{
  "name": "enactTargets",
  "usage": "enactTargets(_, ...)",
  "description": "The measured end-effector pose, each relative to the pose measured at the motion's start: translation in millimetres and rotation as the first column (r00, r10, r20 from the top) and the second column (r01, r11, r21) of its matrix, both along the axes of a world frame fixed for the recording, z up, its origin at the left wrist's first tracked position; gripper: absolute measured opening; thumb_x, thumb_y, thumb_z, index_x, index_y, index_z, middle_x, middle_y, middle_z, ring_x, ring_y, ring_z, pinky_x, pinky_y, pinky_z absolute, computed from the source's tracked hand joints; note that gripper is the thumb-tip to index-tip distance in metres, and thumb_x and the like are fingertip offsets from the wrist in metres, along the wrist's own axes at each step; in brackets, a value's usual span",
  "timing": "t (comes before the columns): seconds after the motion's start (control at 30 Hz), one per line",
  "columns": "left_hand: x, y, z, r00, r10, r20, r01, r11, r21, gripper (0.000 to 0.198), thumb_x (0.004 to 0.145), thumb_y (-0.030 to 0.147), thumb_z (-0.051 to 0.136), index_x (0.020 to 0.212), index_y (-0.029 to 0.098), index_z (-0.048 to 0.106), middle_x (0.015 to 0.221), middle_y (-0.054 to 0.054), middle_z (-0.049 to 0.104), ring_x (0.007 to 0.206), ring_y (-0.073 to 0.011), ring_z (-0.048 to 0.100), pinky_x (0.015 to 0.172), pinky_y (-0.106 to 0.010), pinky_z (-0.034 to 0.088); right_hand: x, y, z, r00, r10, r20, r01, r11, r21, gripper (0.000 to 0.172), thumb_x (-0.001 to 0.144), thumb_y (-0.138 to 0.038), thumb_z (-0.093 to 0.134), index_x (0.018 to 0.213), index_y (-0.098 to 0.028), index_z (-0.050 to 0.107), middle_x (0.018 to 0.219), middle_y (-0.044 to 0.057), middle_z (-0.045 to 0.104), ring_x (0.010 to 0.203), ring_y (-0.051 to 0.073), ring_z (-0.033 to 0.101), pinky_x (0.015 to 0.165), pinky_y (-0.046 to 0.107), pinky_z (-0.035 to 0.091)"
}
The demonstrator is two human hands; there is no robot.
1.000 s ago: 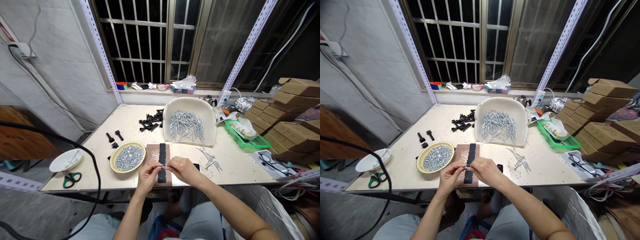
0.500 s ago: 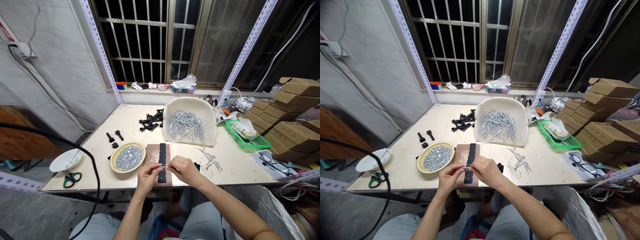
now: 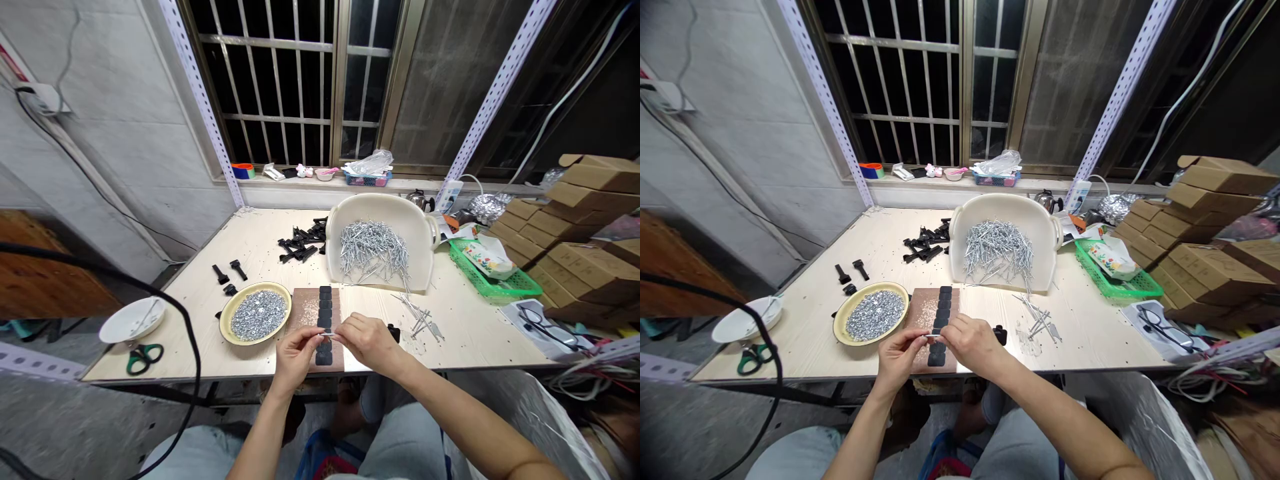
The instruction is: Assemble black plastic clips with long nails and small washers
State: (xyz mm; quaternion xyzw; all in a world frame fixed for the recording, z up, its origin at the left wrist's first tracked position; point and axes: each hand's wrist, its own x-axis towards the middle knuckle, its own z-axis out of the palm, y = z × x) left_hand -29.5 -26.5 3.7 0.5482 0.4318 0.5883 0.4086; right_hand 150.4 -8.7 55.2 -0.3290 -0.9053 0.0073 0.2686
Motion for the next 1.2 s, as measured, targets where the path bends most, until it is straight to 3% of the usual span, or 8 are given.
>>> enactTargets(0.27,0,3,-2.4,0.997,-0.043,-0.058,0.043,0.999,0.002,0.018,0.072,0.022,0.062,0.089,0.018,0.065,0.087,-0.006,0.066,0.077,-0.0159,0.062,0.07,-0.027,0.049,8,7,-10.6,0.982,0.074,-0.174,-0.111,0.971,-0.211,0.014,0.09,-0.026,0.043,0.086,-0.018,0.054,0.079,0.004,0.056,0.075,0.014,0.052,0.066,0.023,0.04)
enactTargets(0.4,6,9,-4.7,0.995,-0.026,-0.093,0.02,0.998,-0.057,0.051,0.07,0.026,0.065,0.119,0.023,0.049,0.119,-0.01,0.054,0.089,-0.0165,0.058,0.071,-0.028,0.049,8,56,-39.2,0.988,-0.107,-0.114,0.065,0.945,-0.321,0.012,0.086,-0.026,0.05,0.082,-0.018,0.058,0.084,0.004,0.056,0.074,0.014,0.053,0.065,0.023,0.039)
enactTargets(0.57,4,13,-14.0,0.996,0.09,0.016,-0.085,0.981,-0.175,0.048,0.072,0.032,0.061,0.117,0.018,0.049,0.107,-0.011,0.059,0.09,-0.0165,0.058,0.077,-0.03,0.048,3,105,-65.3,0.973,-0.227,-0.039,0.191,0.889,-0.415,0.014,0.085,-0.02,0.05,0.08,-0.015,0.062,0.085,0.006,0.059,0.077,0.016,0.054,0.069,0.027,0.039)
enactTargets(0.67,-8,12,-17.8,0.987,0.161,0.027,-0.153,0.969,-0.195,0.044,0.072,0.033,0.062,0.112,0.016,0.053,0.099,-0.01,0.062,0.093,-0.0179,0.058,0.082,-0.032,0.047,4,92,-72.5,0.999,-0.049,-0.018,0.035,0.887,-0.46,0.009,0.077,-0.024,0.062,0.072,-0.018,0.065,0.077,0.002,0.061,0.071,0.014,0.055,0.065,0.023,0.04)
enactTargets(0.77,-15,10,-18.4,0.968,0.25,0.015,-0.241,0.947,-0.211,0.042,0.069,0.035,0.063,0.105,0.015,0.057,0.091,-0.009,0.063,0.087,-0.0179,0.06,0.081,-0.033,0.047,6,82,-74.9,0.991,0.128,-0.021,-0.118,0.822,-0.558,0.012,0.064,-0.03,0.073,0.064,-0.021,0.066,0.067,-0.003,0.062,0.064,0.012,0.055,0.06,0.019,0.04)
enactTargets(0.97,-12,3,-15.2,0.981,0.194,-0.004,-0.19,0.96,-0.207,0.039,0.069,0.035,0.063,0.103,0.016,0.059,0.09,-0.007,0.064,0.084,-0.0171,0.061,0.08,-0.031,0.048,1,97,-72.8,0.988,-0.132,-0.083,0.068,0.844,-0.532,0.022,0.086,-0.023,0.046,0.08,-0.015,0.065,0.085,0.007,0.062,0.079,0.017,0.054,0.071,0.028,0.039)
enactTargets(1.1,-25,2,-16.4,0.957,0.289,-0.02,-0.285,0.927,-0.244,0.038,0.07,0.037,0.062,0.1,0.014,0.06,0.092,-0.009,0.065,0.085,-0.018,0.061,0.08,-0.032,0.047,0,71,-81.7,0.983,0.162,-0.085,-0.181,0.784,-0.594,0.008,0.073,-0.027,0.065,0.068,-0.02,0.065,0.072,0.0,0.062,0.072,0.014,0.056,0.067,0.022,0.041)
enactTargets(1.2,-26,0,-15.5,0.959,0.282,-0.039,-0.283,0.933,-0.222,0.037,0.07,0.037,0.062,0.099,0.014,0.06,0.092,-0.009,0.065,0.084,-0.018,0.061,0.079,-0.031,0.047,-2,77,-80.2,0.994,0.024,-0.107,-0.082,0.81,-0.581,0.012,0.078,-0.027,0.06,0.071,-0.019,0.065,0.076,0.002,0.062,0.075,0.015,0.055,0.07,0.025,0.041)
